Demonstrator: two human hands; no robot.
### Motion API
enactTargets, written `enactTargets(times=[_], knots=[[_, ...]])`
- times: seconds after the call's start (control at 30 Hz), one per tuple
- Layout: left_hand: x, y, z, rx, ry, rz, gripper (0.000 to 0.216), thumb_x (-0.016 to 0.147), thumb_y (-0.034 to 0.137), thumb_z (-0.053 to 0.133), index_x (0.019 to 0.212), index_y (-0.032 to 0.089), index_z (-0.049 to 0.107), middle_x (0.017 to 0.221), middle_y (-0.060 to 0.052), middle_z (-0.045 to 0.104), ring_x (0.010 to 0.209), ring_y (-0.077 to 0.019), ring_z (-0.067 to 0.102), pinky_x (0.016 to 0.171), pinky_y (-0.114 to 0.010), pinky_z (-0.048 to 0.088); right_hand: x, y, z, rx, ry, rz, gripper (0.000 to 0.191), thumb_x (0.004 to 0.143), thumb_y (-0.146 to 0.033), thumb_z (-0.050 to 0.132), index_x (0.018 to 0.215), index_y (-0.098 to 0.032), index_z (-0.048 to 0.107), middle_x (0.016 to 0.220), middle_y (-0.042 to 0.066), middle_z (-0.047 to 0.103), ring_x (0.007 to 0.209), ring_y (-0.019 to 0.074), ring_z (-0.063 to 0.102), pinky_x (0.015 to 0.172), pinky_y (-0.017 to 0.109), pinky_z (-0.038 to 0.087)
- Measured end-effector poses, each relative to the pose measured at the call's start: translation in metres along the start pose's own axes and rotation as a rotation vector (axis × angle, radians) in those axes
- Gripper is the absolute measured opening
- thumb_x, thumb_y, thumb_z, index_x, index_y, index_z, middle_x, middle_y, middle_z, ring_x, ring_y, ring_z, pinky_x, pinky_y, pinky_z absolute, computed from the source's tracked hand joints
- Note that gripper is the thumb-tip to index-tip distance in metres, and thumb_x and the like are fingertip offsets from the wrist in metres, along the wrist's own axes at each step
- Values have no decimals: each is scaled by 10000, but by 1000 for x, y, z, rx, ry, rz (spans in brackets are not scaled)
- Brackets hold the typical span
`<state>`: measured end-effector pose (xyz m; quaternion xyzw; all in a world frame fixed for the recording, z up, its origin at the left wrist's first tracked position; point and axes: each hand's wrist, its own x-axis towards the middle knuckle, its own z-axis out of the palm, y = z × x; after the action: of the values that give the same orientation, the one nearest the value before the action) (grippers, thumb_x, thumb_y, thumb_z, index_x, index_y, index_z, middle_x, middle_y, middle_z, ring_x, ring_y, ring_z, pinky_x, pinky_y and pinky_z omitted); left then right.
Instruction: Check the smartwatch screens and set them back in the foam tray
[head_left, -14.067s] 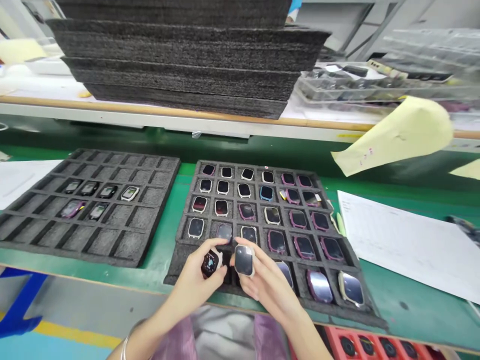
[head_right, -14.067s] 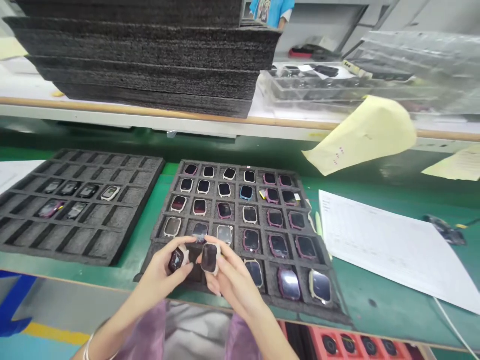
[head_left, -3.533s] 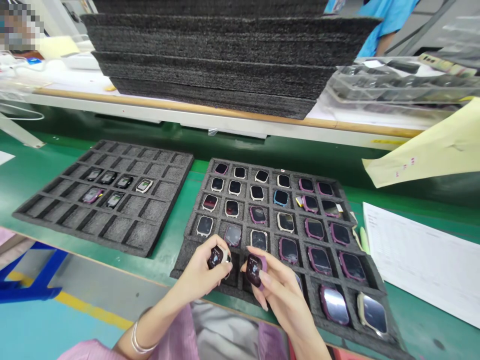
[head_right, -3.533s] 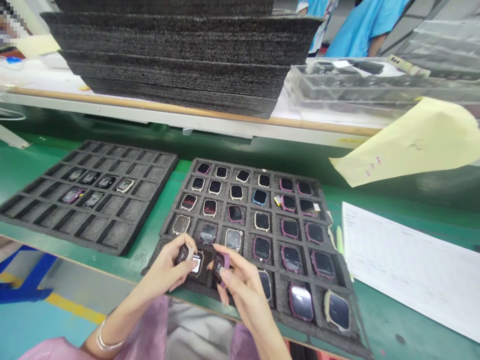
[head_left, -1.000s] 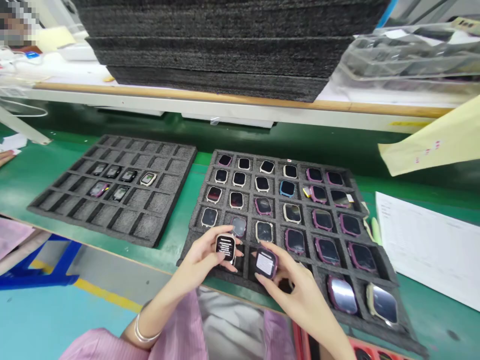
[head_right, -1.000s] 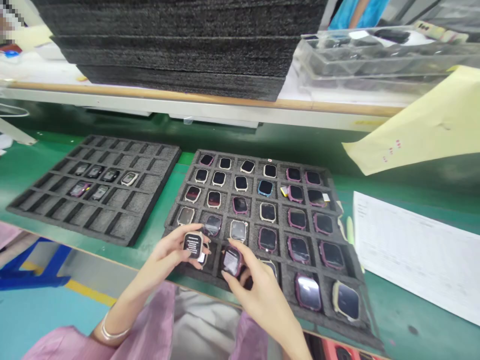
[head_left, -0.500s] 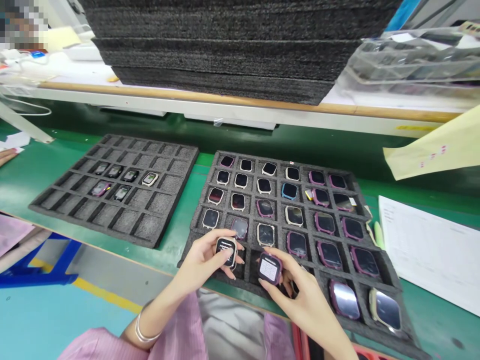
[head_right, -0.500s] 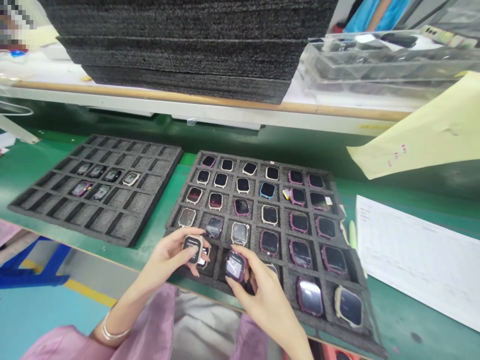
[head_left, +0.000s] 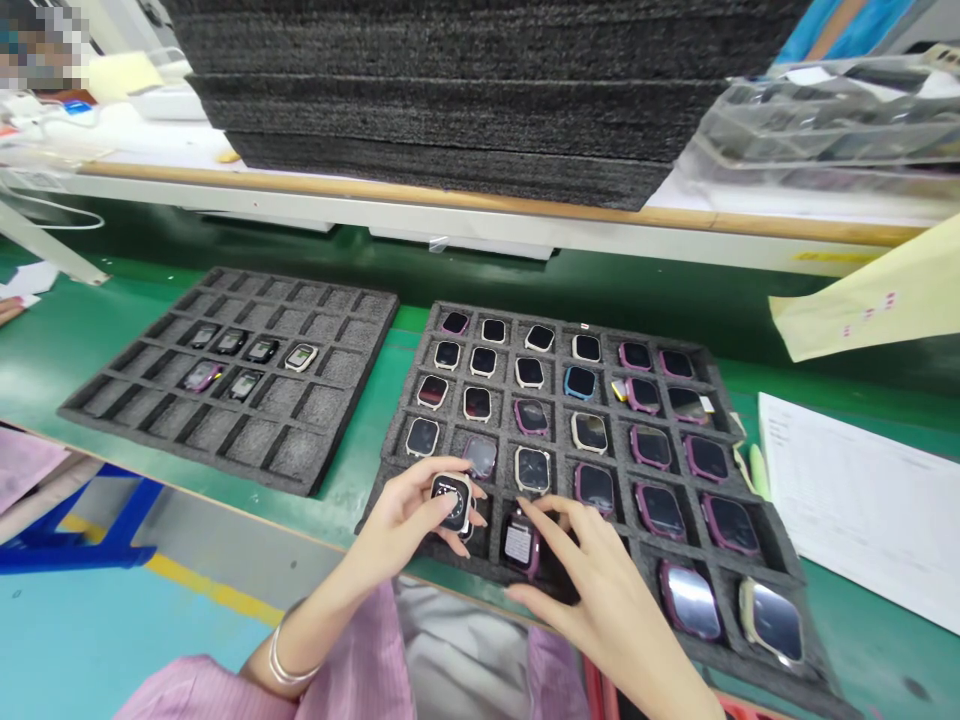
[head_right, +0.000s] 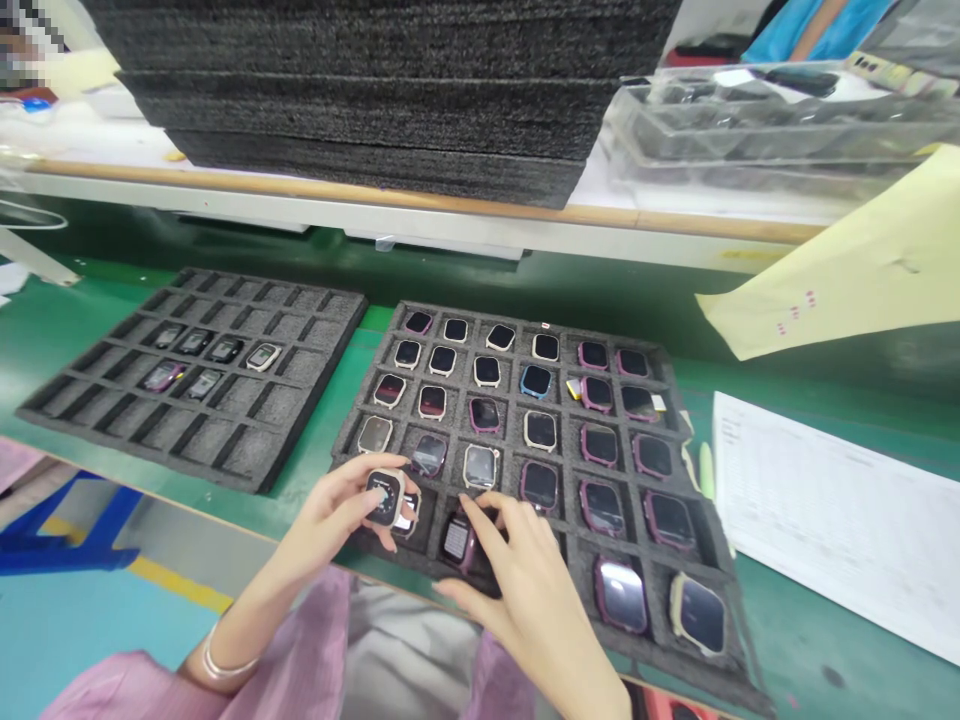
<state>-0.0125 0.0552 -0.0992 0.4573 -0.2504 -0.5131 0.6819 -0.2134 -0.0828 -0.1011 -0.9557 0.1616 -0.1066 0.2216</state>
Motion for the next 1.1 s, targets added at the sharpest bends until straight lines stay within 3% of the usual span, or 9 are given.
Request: enactTargets(times=[0.1,0.2,0.3,0.47,0.6,0.7,0.8,0.97,1.1], knots=[[-1,0,-2,16,4,14,297,922,269,622,1216,231,631,1057,-82,674,890,-200,677,616,-244,624,-10,5,-6,-195,109,52,366,1011,-441,463,1197,-147,576,1099,158,576,967,349,563,790,506,483],[-2,0,-3,27,15,19,298,925,267,618,1220,232,627,1051,-85,673,880,-195,675,605,-235,619,-19,6,-8,-350,158,195,453,1053,-431,273,969,-140,611,904,142,592,809,333,592,683,481,490],[-3,-1,-2,28,14,7,297,924,264,619,1220,233,625,1061,-87,667,878,-194,674,607,-241,618,-26,3,-4,-361,162,311,493,1054,-444,231,950,-137,603,849,125,562,744,314,603,658,461,498],[-3,-3,0,30,6,-13,309,917,275,624,1223,228,619,1071,-97,665,889,-213,680,602,-252,616,-38,9,-9,-41,203,347,398,1032,-469,371,1118,-147,589,986,123,570,819,268,642,697,384,519],[-4,-3,2,38,4,-10,311,914,282,625,1218,222,620,1057,-98,667,876,-213,680,591,-252,612,-45,17,-19,161,162,349,300,982,-441,514,910,-197,675,837,62,562,689,218,617,584,316,486],[-4,-4,4,31,5,-18,305,911,284,627,1211,228,621,1045,-89,669,872,-210,680,586,-250,609,-44,11,-17,333,212,343,237,971,-371,555,855,-212,688,1060,104,619,961,261,639,784,342,508],[-4,-4,7,40,7,-30,300,908,289,630,1200,223,626,1037,-88,670,865,-209,680,580,-248,606,-40,3,-8,556,320,368,162,967,-329,580,915,-227,694,1252,102,628,1174,283,582,991,400,439],[-7,-3,11,88,1,-33,307,919,293,614,1219,229,620,1047,-85,671,873,-203,674,591,-242,600,-29,4,0,808,517,459,119,928,-317,656,872,-226,708,992,68,751,979,248,682,902,355,493],[-10,-4,13,108,11,-51,316,914,292,617,1221,216,611,1045,-90,671,860,-199,667,584,-241,590,-19,2,-4,1231,538,398,254,877,-353,696,705,-211,572,930,84,773,957,268,705,944,382,485]])
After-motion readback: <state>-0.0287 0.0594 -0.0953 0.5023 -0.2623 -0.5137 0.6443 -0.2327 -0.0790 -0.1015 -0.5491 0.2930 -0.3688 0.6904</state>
